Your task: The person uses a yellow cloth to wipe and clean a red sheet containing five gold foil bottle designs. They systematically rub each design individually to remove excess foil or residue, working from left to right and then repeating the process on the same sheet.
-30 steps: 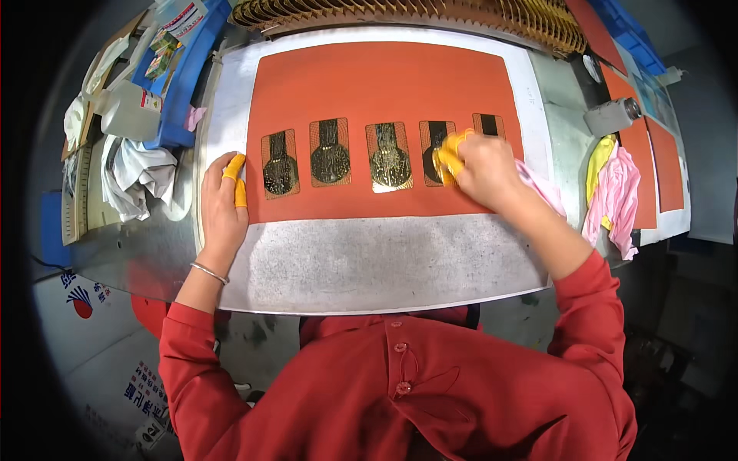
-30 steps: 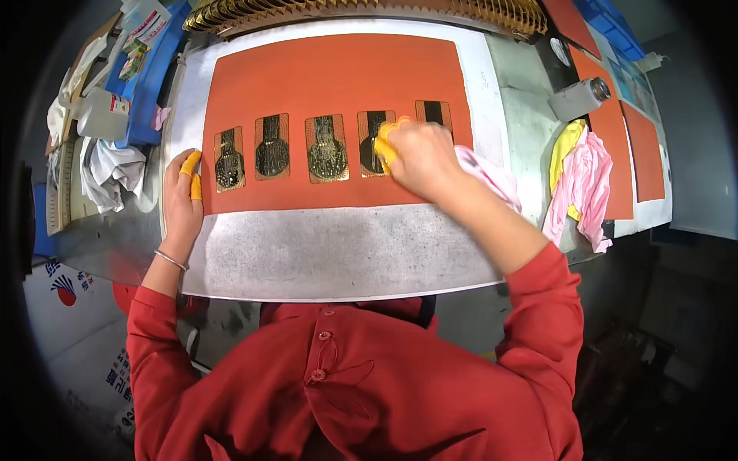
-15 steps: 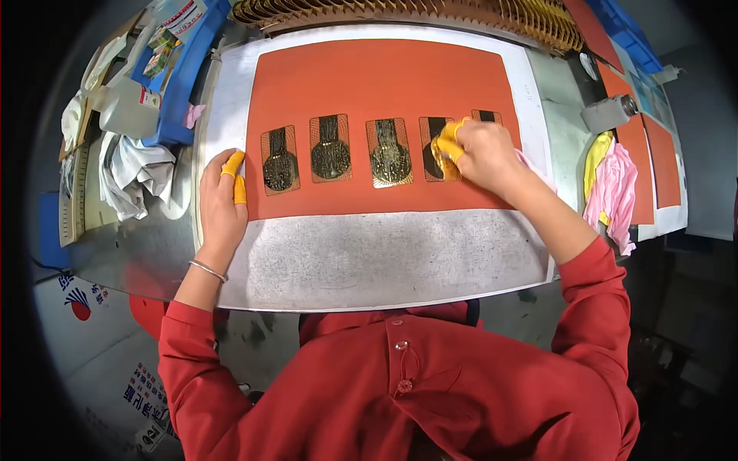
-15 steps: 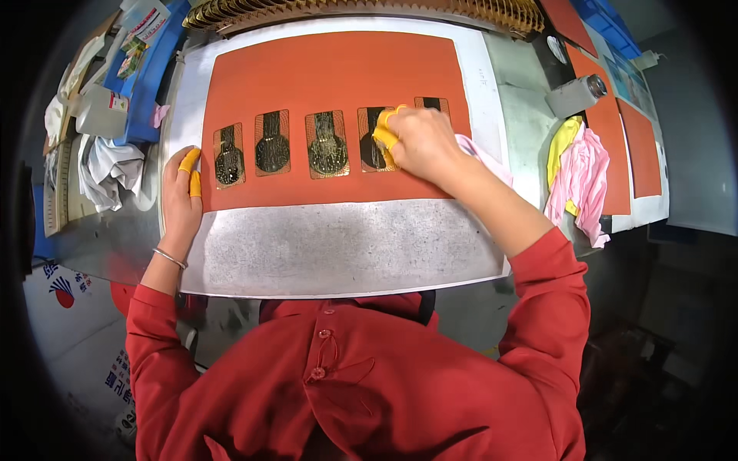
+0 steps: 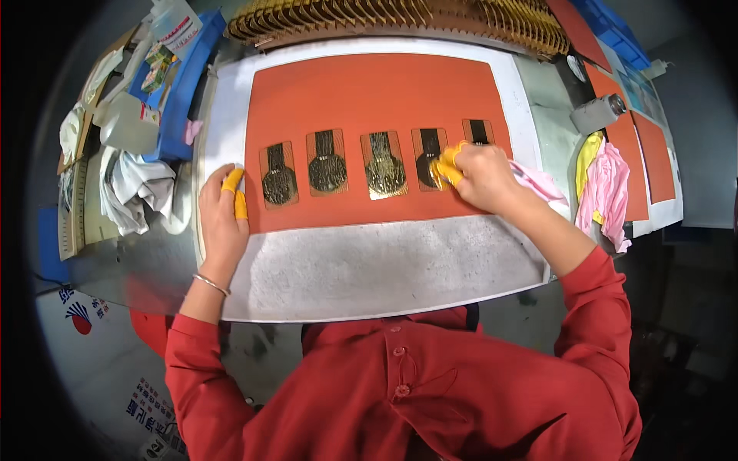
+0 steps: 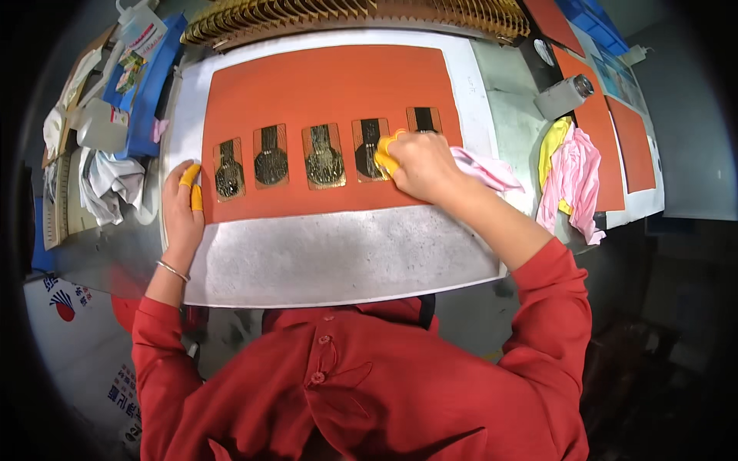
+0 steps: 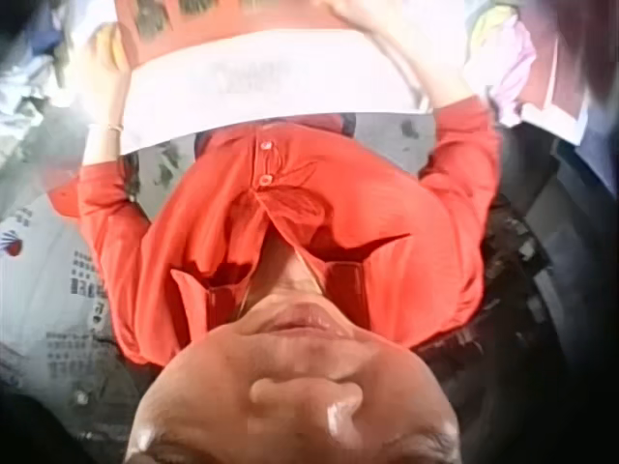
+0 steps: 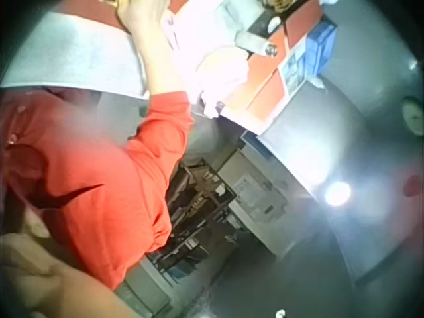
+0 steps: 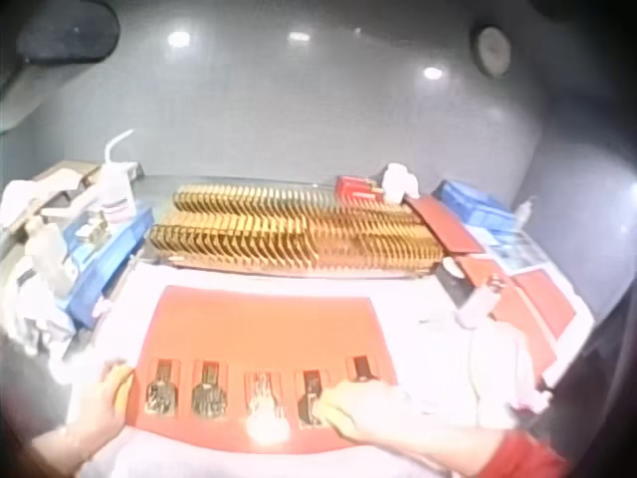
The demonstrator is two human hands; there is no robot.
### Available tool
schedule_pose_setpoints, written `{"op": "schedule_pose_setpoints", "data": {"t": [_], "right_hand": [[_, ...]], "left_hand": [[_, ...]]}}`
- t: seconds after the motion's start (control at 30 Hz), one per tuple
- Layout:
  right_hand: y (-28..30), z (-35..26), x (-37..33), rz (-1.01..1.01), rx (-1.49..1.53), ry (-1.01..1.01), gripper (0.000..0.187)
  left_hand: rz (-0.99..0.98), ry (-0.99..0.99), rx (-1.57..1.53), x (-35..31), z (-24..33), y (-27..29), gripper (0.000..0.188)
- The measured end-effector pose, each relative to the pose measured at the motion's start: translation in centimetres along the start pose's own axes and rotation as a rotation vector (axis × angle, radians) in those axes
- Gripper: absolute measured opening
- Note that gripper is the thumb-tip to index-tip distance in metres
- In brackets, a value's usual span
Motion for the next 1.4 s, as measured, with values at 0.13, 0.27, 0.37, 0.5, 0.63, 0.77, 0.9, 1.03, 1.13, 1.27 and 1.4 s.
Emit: {"op": "schedule_pose_setpoints", "data": {"t": [0.13, 0.27, 0.37, 0.5, 0.63, 0.77, 0.9, 1.03, 1.13, 1.27, 1.4], "right_hand": [[0.2, 0.5, 0.2, -0.023, 0.010, -0.004, 0.011], [0.0, 0.3, -0.7, -0.029, 0.013, 0.026, 0.010], [0.4, 1.1, 2.4, 0.007, 0.037, -0.044, 0.011], [-0.1, -0.7, 0.2, -0.065, 0.038, 0.031, 0.011], [0.0, -1.0, 0.0, -0.012, 0.075, 0.083, 0.007], [-0.2, -1.8, -1.7, -0.031, 0.103, 0.122, 0.005], [-0.1, -1.3, -1.4, -0.058, 0.034, 0.125, 0.008], [-0.1, -1.1, -1.5, -0.067, 0.062, 0.129, 0.008], [0.4, -1.7, -1.2, -0.098, 0.043, 0.123, 0.009], [-0.2, 0.0, 1.2, -0.050, 0.009, 0.061, 0.007], [0.0, 1.3, 4.0, -0.006, 0.020, -0.031, 0.010]], "left_hand": [[0.010, 0.008, -0.039, -0.2, 0.1, -0.2, 0.030], [0.015, -0.010, -0.018, -0.1, 0.1, -0.1, 0.032], [-0.001, -0.002, -0.013, 0.2, 0.3, 0.0, 0.032], [-0.009, 0.003, -0.019, -0.4, -0.2, -0.2, 0.032], [0.007, -0.011, -0.017, -0.1, -0.1, -0.2, 0.032], [0.000, -0.009, -0.004, -0.3, 0.0, -0.3, 0.032], [0.013, -0.018, -0.001, -0.5, 0.1, -0.3, 0.032], [0.025, -0.025, -0.009, -0.3, 0.0, -0.1, 0.033], [0.019, -0.022, -0.033, -0.4, 0.0, 0.0, 0.033], [0.037, -0.052, -0.025, 0.0, 0.3, 0.0, 0.032], [0.025, -0.043, -0.041, 0.0, 0.1, -0.1, 0.032]]}}
Point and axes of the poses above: each hand's wrist, its own x-axis towards the middle knuckle, its own y-axis out of the back of the hand, z = x × y, the point moved 2 cm from there along x, towards the middle knuckle, and after that the axes turned 7 degrees about x, right-handed, at the moved point
